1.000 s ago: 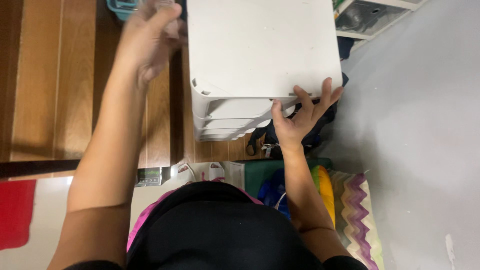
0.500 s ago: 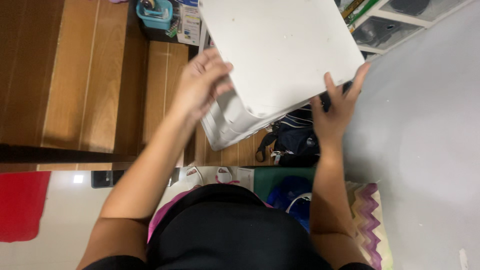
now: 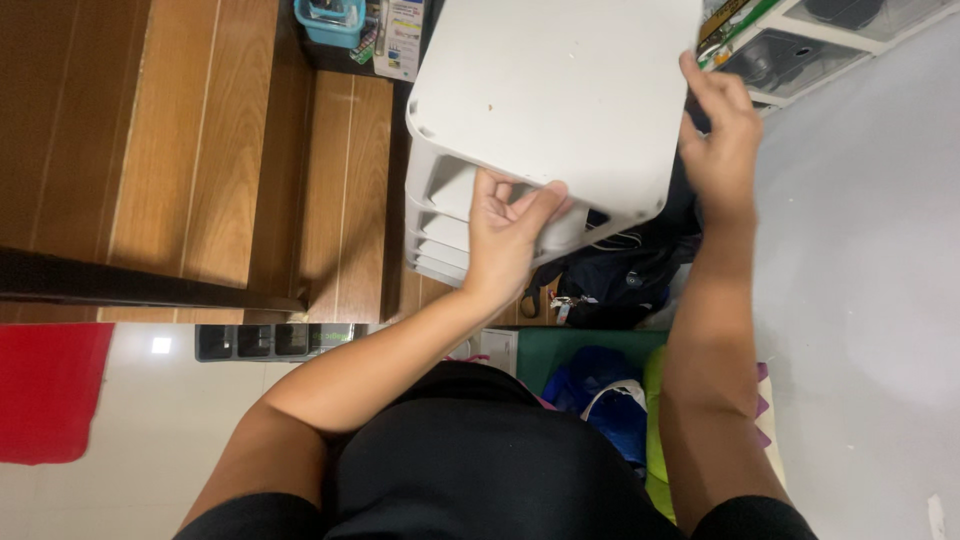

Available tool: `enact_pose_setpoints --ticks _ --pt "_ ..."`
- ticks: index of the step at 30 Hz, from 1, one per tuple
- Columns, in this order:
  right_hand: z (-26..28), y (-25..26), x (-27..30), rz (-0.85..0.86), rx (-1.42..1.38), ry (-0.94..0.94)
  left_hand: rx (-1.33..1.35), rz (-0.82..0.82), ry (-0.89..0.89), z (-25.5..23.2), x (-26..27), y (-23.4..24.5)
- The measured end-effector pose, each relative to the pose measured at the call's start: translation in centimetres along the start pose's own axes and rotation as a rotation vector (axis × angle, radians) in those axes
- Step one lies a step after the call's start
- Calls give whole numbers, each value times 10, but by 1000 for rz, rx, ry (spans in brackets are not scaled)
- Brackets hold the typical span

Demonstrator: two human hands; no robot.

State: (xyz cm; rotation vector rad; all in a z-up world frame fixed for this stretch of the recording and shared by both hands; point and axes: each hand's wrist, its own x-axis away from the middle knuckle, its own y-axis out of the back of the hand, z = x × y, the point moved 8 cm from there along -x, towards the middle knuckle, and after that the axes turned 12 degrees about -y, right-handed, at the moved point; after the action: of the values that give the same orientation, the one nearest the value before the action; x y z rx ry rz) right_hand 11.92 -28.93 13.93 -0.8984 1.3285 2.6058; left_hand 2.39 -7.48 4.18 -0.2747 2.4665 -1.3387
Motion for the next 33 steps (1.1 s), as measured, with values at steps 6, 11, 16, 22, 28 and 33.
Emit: enact_pose_setpoints --ticks 6,11,16,22,28,33 --pt "62 26 1 46 2 -81 -82 70 35 24 -3 -10" --pt "146 -3 36 304 -138 28 -289 377 109 20 -4 -13" --pt "185 -37 41 254 72 148 -810 752 145 -30 -8 27" --pt "192 -44 42 198 101 136 -852 466 -358 -111 -27 73" --pt "201 -55 41 84 163 226 -695 601 -245 -85 -58 68" --pt "195 -60 42 41 270 295 -438 558 48 -52 -65 71"
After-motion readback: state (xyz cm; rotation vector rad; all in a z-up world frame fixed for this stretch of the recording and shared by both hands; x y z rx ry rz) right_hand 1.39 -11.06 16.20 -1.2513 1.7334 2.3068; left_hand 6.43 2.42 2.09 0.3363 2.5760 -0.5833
